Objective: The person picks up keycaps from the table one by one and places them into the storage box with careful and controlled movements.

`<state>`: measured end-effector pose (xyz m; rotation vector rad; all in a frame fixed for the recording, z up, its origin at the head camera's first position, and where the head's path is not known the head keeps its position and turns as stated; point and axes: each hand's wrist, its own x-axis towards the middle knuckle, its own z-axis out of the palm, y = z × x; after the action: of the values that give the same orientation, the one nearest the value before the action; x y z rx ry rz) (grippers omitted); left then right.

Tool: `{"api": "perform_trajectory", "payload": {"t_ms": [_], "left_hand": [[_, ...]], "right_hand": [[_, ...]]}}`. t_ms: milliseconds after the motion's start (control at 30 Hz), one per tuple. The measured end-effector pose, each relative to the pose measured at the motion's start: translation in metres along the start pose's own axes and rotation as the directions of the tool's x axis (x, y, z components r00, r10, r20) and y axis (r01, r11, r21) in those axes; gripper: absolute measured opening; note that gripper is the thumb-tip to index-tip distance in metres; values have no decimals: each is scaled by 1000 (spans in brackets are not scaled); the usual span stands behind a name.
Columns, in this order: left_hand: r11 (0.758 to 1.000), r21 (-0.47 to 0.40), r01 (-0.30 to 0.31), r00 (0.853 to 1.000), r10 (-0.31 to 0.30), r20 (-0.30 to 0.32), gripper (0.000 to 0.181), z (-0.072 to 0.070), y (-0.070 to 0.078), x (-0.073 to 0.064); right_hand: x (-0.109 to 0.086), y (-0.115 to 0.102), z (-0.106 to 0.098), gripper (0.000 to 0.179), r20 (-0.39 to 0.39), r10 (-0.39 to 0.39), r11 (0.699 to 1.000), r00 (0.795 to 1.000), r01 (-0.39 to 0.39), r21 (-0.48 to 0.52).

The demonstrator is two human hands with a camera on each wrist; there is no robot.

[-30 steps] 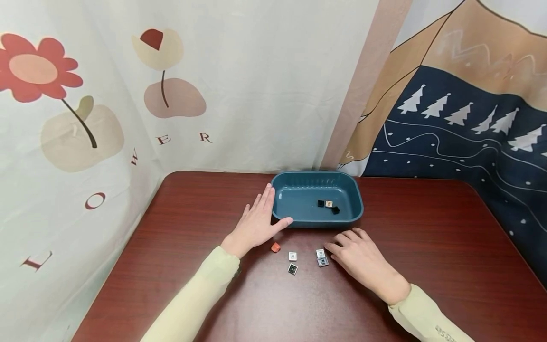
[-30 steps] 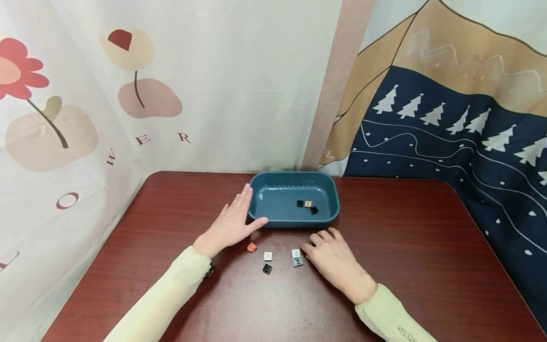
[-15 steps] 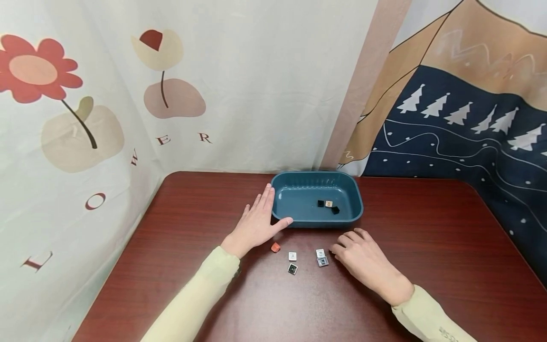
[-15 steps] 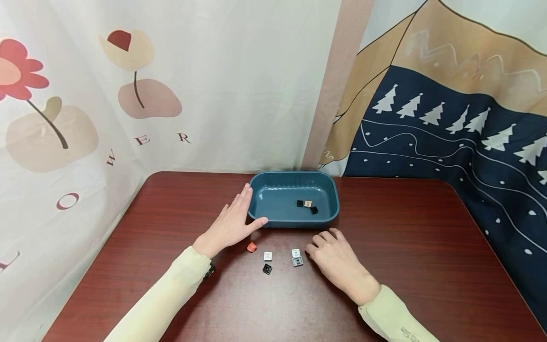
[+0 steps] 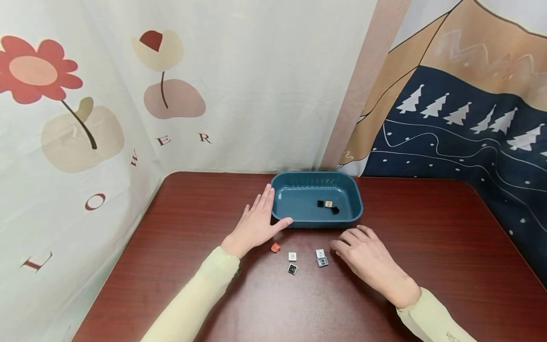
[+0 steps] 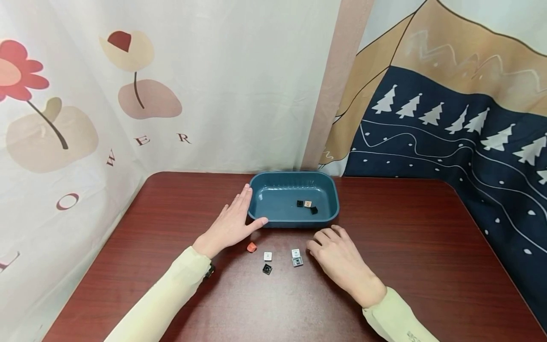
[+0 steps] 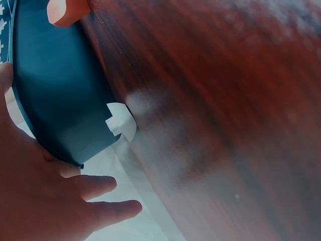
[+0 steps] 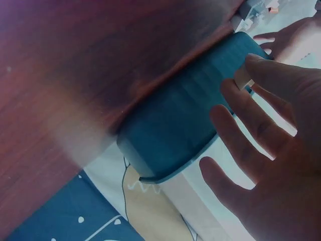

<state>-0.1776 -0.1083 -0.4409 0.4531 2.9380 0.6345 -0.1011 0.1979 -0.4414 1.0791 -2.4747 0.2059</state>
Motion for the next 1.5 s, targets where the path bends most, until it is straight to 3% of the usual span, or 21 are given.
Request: {"api": "perform_trajectory", "payload": {"t_ms": [333,733,1500], "left_hand": [[1000,-4,-11,1000,11,-13,107,-1,1,-1],[1000,-1,2,1000,-2,2,106,-2,3,-1],[1000,16,4,1000,-4,-6,107,-3,2,-2]], "right_hand": [[8,0,-8,28,-8,24,1000,1000,-24,-12],[23,10,-7,28,-169,18,1000,985,-18,5],[53,28,-3,23,-188,170,984,967,-158,77]]}}
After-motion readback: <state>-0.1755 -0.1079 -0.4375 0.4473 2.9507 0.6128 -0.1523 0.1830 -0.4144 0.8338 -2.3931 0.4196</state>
